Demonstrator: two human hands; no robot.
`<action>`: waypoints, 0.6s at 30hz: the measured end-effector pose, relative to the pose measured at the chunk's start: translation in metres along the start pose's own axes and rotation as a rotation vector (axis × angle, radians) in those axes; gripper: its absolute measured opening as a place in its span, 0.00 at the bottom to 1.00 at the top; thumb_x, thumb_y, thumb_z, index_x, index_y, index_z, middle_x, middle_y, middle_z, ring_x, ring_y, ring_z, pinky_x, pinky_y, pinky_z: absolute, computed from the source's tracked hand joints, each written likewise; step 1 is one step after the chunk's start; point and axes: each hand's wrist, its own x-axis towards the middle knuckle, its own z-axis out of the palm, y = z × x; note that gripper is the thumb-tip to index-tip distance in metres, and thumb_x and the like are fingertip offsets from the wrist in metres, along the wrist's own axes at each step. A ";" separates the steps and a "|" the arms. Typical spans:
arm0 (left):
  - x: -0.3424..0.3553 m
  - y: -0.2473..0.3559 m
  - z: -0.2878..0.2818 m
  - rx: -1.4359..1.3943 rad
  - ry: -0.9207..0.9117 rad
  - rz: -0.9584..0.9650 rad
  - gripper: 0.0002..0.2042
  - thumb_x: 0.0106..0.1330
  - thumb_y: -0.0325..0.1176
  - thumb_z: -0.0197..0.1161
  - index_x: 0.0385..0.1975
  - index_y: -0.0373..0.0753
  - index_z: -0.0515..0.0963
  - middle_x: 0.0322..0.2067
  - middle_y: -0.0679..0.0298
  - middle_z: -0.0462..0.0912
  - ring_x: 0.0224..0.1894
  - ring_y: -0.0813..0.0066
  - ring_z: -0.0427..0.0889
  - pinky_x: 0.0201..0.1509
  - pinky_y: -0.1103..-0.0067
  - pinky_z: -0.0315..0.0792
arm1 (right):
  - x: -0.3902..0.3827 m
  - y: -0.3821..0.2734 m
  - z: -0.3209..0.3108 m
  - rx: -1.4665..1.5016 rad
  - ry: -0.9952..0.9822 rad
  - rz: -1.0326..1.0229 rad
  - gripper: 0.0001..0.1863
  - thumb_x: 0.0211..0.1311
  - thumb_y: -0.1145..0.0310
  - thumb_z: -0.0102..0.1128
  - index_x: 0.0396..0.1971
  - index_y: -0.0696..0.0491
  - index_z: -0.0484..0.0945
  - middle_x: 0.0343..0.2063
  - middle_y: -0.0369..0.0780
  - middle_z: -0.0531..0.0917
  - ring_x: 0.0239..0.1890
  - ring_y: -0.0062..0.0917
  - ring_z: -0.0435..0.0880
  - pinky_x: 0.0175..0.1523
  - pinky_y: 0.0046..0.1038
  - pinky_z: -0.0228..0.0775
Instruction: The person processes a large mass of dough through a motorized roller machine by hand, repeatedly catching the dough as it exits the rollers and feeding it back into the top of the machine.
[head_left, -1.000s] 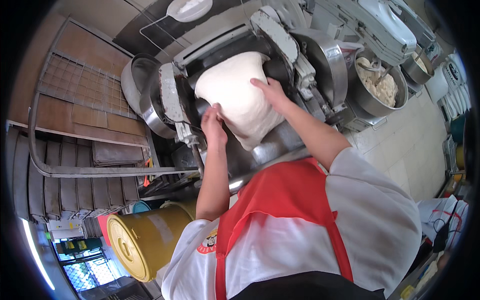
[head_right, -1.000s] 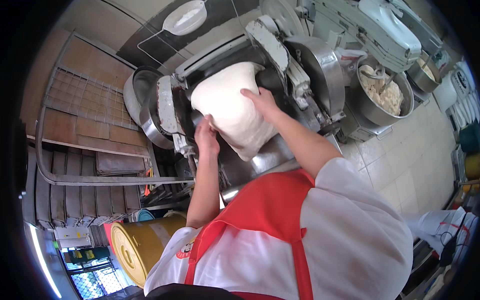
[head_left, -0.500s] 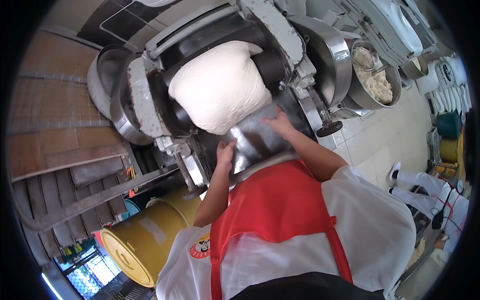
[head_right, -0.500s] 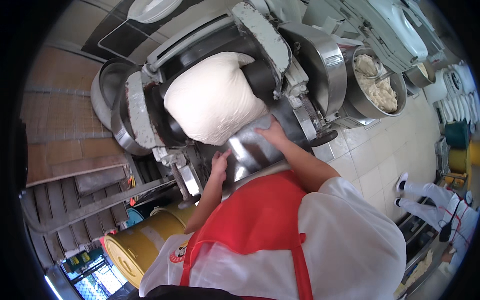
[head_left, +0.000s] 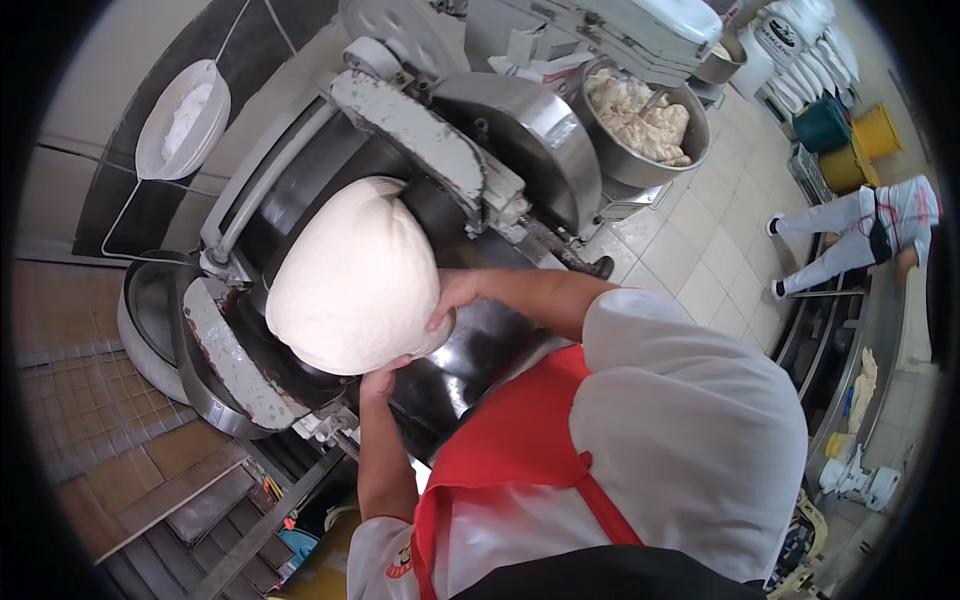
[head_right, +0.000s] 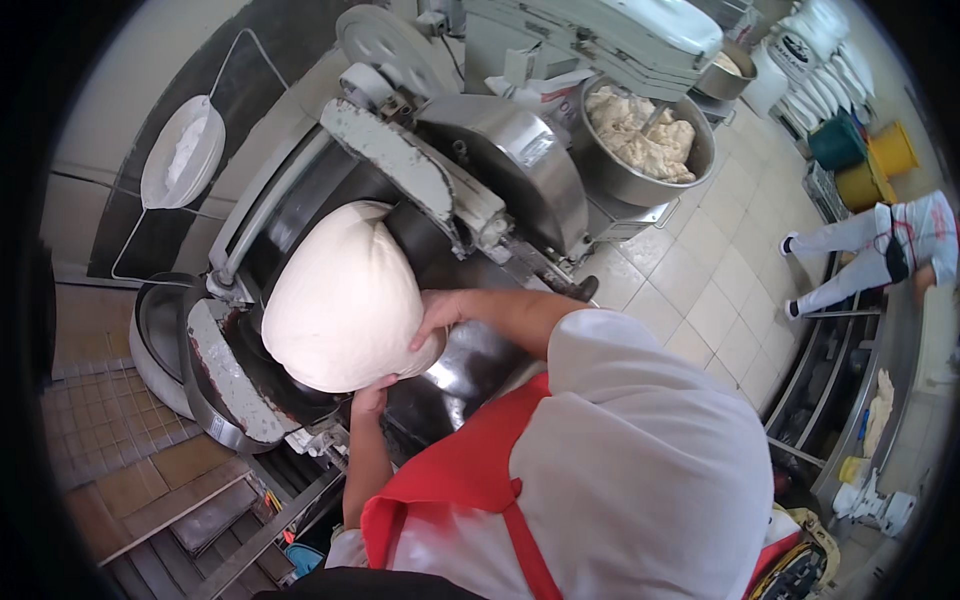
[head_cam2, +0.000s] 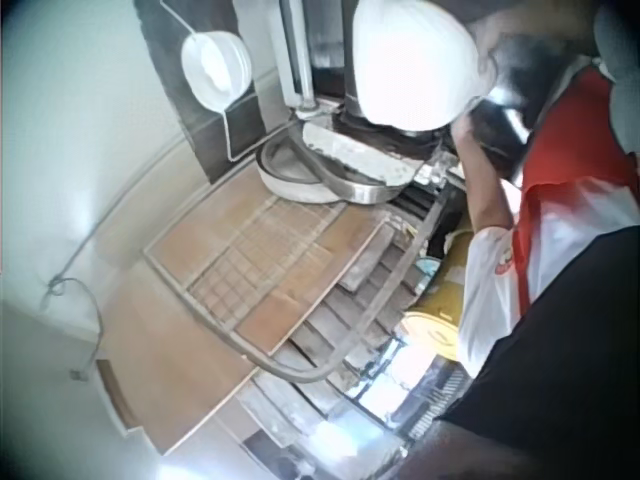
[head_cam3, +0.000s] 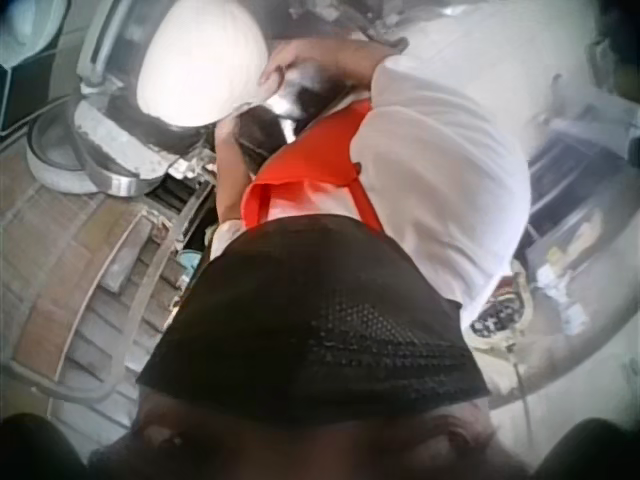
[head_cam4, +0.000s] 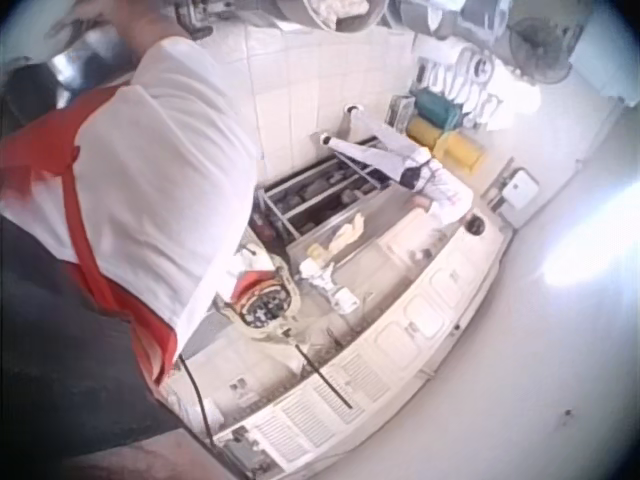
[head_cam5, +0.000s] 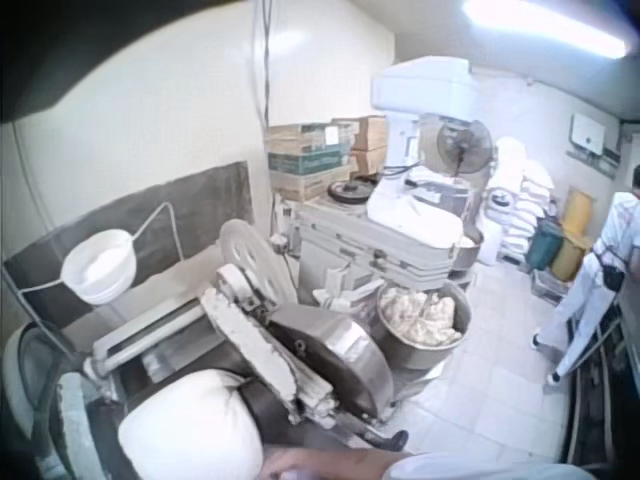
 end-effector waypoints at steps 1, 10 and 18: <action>-0.002 0.002 0.012 -0.063 0.033 0.093 0.43 0.48 0.24 0.78 0.68 0.34 0.65 0.64 0.57 0.72 0.67 0.59 0.69 0.73 0.64 0.62 | -0.007 -0.001 0.005 0.064 0.084 -0.023 0.43 0.40 0.63 0.85 0.61 0.58 0.77 0.54 0.46 0.84 0.56 0.36 0.81 0.64 0.35 0.70; -0.081 0.122 0.098 -0.298 0.466 0.396 0.22 0.74 0.39 0.62 0.60 0.30 0.72 0.57 0.54 0.78 0.60 0.64 0.75 0.66 0.67 0.67 | -0.046 -0.082 0.064 0.125 0.710 -0.209 0.31 0.53 0.54 0.77 0.50 0.62 0.82 0.40 0.43 0.88 0.43 0.27 0.87 0.53 0.31 0.78; -0.120 0.071 0.120 0.021 0.867 0.598 0.23 0.71 0.35 0.63 0.62 0.32 0.68 0.59 0.53 0.75 0.60 0.63 0.74 0.67 0.69 0.67 | -0.069 -0.039 0.060 -0.117 1.067 -0.582 0.13 0.57 0.68 0.68 0.40 0.58 0.85 0.34 0.46 0.86 0.36 0.33 0.87 0.43 0.33 0.80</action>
